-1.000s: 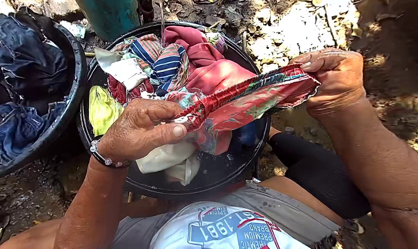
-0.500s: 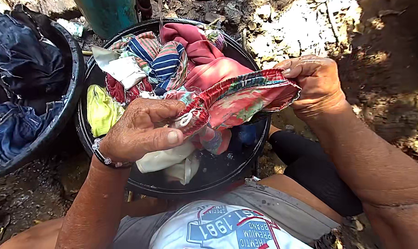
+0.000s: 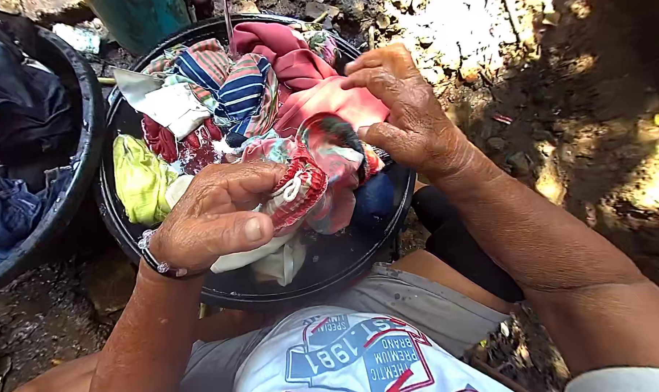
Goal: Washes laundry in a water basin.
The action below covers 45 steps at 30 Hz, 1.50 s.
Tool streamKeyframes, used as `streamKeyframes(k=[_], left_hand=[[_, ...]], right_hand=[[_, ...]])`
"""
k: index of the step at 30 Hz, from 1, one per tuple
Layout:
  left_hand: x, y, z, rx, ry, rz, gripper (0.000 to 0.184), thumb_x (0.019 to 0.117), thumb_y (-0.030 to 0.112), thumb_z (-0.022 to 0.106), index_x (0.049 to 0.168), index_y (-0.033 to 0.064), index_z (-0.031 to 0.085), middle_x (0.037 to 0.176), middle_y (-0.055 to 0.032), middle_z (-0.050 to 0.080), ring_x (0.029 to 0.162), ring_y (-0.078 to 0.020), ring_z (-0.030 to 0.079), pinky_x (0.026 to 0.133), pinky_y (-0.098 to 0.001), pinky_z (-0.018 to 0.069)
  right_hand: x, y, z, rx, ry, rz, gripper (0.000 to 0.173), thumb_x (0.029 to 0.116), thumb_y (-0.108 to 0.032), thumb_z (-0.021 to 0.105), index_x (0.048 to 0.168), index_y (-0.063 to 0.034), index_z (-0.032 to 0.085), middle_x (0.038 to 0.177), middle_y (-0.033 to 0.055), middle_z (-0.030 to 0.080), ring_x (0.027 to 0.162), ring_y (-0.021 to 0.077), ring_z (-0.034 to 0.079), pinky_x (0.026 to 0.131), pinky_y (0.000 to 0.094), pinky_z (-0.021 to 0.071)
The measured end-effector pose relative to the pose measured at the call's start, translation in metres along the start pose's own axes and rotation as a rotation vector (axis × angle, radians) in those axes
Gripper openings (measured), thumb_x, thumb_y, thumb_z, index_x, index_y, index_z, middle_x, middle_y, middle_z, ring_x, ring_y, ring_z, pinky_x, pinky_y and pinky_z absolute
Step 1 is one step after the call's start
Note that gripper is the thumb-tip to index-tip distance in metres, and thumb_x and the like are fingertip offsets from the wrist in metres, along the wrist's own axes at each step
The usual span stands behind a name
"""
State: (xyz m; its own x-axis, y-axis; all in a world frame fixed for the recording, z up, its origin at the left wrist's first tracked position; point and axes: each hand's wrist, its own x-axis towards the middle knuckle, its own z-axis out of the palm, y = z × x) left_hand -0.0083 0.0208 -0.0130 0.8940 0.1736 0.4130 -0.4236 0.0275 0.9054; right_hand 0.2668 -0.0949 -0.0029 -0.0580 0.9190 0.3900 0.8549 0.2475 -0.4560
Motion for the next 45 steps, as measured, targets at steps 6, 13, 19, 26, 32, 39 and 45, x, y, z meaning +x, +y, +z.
streamKeyframes(k=[6,13,19,26,32,39,45], left_hand=[[0.003,-0.007,0.007,0.093,-0.042,-0.011,0.036,0.0976,0.047,0.064,0.098,0.0122,0.073,0.094,0.0125,0.069,0.09,0.0045,0.064,0.076,-0.0135,0.0538],[0.006,-0.007,0.01,0.19,-0.01,0.051,0.026,0.1005,0.024,0.062,0.078,0.0109,0.065,0.076,0.0092,0.061,0.073,0.0032,0.059,0.064,-0.012,0.0479],[0.002,-0.008,0.007,0.201,0.065,-0.01,0.019,0.0985,0.016,0.064,0.08,0.0116,0.066,0.074,0.0085,0.06,0.067,0.0013,0.057,0.059,-0.014,0.0482],[0.005,-0.009,0.01,0.224,0.079,0.025,0.018,0.0981,0.016,0.063,0.081,0.0097,0.067,0.077,0.0093,0.063,0.073,0.0027,0.059,0.065,-0.0142,0.0492],[0.008,-0.009,0.017,0.215,0.09,0.068,0.02,0.0975,0.012,0.062,0.078,0.0091,0.063,0.071,0.0071,0.057,0.065,0.0019,0.055,0.058,-0.0132,0.0452],[0.016,-0.014,0.024,0.365,0.118,0.11,0.017,0.0964,0.012,0.062,0.088,-0.0008,0.07,0.078,0.0036,0.063,0.074,0.0045,0.057,0.066,-0.0115,0.0471],[0.014,-0.022,0.03,0.645,0.222,0.04,0.028,0.0968,0.024,0.061,0.107,-0.0012,0.069,0.097,-0.0052,0.067,0.091,-0.0051,0.063,0.082,-0.0201,0.0531]], right_hand=[[0.01,-0.024,0.025,0.631,-0.281,-0.164,0.043,0.0933,-0.014,0.051,0.127,0.0091,0.063,0.129,0.0183,0.065,0.127,0.0186,0.057,0.112,0.0326,0.0426],[0.002,-0.036,0.032,0.855,-0.267,-0.116,0.018,0.0898,-0.002,0.051,0.092,0.0048,0.067,0.091,0.0016,0.062,0.088,-0.0014,0.058,0.077,0.0152,0.0478],[-0.005,-0.043,0.013,0.913,-0.143,-0.086,0.015,0.0894,-0.003,0.05,0.089,-0.0027,0.065,0.089,-0.005,0.061,0.086,-0.0027,0.058,0.073,0.0148,0.0479],[-0.01,-0.05,0.011,0.882,-0.158,-0.062,0.018,0.0915,-0.004,0.045,0.083,-0.0067,0.06,0.086,-0.006,0.056,0.083,-0.0038,0.054,0.07,0.014,0.0439],[-0.013,-0.048,0.021,1.056,-0.119,0.033,0.025,0.091,-0.001,0.042,0.079,-0.0129,0.061,0.08,-0.0095,0.06,0.077,-0.0032,0.056,0.067,0.0162,0.0445],[-0.015,-0.049,0.031,1.255,-0.066,0.177,0.03,0.0898,-0.004,0.043,0.078,-0.0144,0.069,0.078,-0.0087,0.066,0.076,-0.0011,0.061,0.068,0.0189,0.0491],[-0.014,-0.05,0.036,1.406,-0.003,0.213,0.028,0.0884,-0.006,0.047,0.078,-0.0138,0.072,0.078,-0.006,0.069,0.075,0.0008,0.064,0.067,0.0198,0.0513]])
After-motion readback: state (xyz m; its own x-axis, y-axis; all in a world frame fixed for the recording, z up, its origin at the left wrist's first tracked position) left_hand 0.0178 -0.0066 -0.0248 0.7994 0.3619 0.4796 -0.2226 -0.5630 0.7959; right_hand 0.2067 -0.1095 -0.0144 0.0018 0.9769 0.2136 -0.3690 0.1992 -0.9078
